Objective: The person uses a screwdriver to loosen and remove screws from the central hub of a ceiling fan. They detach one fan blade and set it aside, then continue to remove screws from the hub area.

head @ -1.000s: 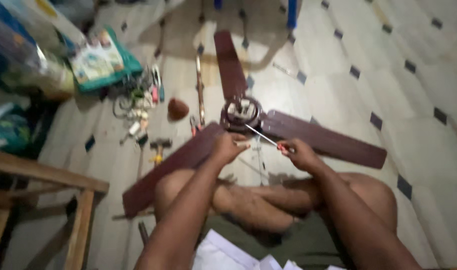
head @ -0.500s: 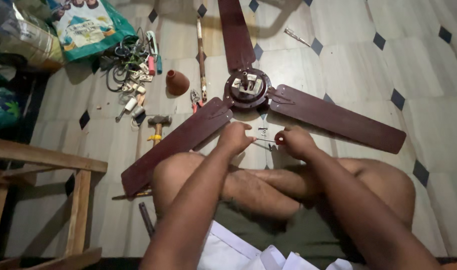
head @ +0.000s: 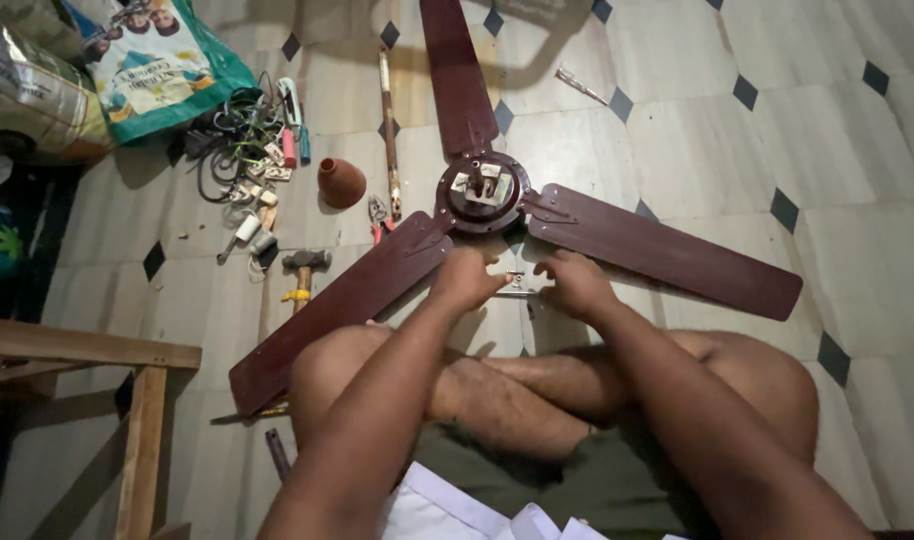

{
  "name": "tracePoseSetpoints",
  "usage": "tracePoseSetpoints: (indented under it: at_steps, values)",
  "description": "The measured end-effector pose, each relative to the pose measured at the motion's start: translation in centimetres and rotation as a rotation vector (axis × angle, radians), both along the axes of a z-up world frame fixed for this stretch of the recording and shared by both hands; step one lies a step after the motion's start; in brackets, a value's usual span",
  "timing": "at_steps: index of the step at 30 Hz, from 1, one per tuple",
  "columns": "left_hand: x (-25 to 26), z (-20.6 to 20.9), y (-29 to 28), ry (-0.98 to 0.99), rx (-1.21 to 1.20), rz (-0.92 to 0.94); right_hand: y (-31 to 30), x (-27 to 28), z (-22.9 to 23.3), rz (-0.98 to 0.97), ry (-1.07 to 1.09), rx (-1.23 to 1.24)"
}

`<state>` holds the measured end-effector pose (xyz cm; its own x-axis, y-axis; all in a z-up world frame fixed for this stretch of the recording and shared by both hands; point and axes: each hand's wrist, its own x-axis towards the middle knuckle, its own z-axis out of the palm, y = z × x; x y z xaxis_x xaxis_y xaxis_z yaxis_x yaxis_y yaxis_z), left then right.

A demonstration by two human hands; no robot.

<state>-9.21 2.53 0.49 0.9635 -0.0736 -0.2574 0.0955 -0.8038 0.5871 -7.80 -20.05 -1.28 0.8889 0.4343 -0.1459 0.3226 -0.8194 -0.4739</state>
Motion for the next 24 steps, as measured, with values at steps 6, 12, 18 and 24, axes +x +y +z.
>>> tracePoseSetpoints:
  at_steps: [6,12,18,24]
  values:
    - [3.3,0.1,0.4,-0.134,-0.069,0.038,0.3,3.9,-0.1,-0.239,-0.105,0.373]
    - [3.8,1.1,-1.3,0.070,-0.069,0.153,1.3,7.1,-0.9,-0.246,-0.260,0.225]
    - [4.5,1.6,-2.5,-0.096,-0.008,-0.016,3.6,7.7,-0.8,-0.180,-0.430,0.403]
    - [5.4,1.0,-2.4,-0.089,-0.010,-0.016,5.1,7.4,-0.2,-0.234,-0.484,0.272]
